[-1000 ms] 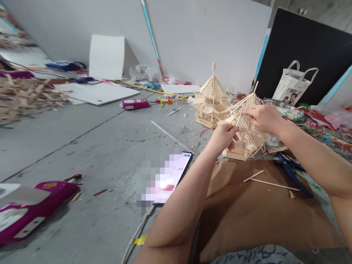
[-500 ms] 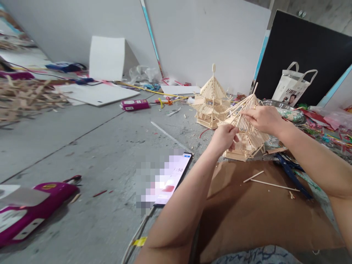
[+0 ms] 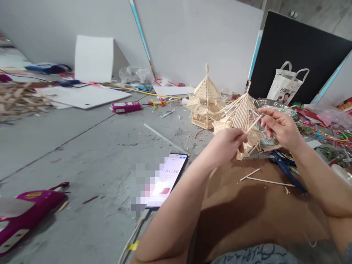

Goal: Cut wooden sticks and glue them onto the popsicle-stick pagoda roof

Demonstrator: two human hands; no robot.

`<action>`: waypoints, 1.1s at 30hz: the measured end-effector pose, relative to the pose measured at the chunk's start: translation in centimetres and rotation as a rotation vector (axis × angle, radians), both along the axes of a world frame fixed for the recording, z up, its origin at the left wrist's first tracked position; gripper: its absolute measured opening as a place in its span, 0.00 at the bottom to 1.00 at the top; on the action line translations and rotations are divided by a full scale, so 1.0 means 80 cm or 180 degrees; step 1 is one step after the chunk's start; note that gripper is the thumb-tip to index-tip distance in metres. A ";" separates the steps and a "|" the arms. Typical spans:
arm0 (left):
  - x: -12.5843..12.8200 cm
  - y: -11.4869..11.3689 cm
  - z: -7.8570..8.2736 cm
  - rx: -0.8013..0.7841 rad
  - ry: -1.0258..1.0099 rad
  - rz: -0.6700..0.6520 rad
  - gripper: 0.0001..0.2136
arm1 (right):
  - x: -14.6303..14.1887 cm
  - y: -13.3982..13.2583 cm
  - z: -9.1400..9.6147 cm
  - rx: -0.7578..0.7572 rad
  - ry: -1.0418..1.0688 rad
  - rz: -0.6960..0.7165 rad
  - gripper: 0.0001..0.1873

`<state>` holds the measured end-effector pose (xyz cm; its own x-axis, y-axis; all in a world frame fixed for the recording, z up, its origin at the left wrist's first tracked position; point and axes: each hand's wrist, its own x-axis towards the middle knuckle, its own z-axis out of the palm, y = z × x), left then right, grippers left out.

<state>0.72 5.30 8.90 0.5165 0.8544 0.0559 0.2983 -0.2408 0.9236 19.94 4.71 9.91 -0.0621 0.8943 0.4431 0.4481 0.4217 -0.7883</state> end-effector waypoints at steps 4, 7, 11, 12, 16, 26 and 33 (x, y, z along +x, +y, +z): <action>0.029 -0.009 -0.016 0.0015 0.0214 -0.0477 0.10 | 0.009 -0.033 -0.023 -0.0261 0.0585 -0.0041 0.14; 0.050 -0.010 -0.028 0.0201 0.0379 -0.0657 0.11 | 0.025 -0.047 -0.042 -0.0329 0.0944 -0.0279 0.13; 0.075 -0.017 -0.038 0.0655 0.0511 -0.0645 0.12 | 0.053 -0.058 -0.065 -0.0325 0.1089 -0.0488 0.12; 0.080 -0.021 -0.041 0.0741 0.0524 -0.0611 0.13 | 0.058 -0.061 -0.071 -0.0316 0.1073 -0.0529 0.12; 0.094 -0.039 -0.062 0.0817 0.0510 -0.0388 0.13 | 0.061 -0.074 -0.094 -0.0416 0.0786 -0.0525 0.14; 0.078 -0.054 -0.150 0.0813 0.0406 0.0314 0.11 | 0.117 -0.075 -0.144 -0.0850 -0.1937 -0.1889 0.21; 0.070 -0.040 -0.183 0.1031 0.0491 0.0398 0.10 | 0.143 -0.072 -0.158 -0.2452 -0.3666 -0.1697 0.23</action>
<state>6.30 2.08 -5.73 0.4328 0.8623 0.2631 0.4736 -0.4658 0.7475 31.36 -1.06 -2.70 0.3613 0.9101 -0.2027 0.9298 -0.3355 0.1511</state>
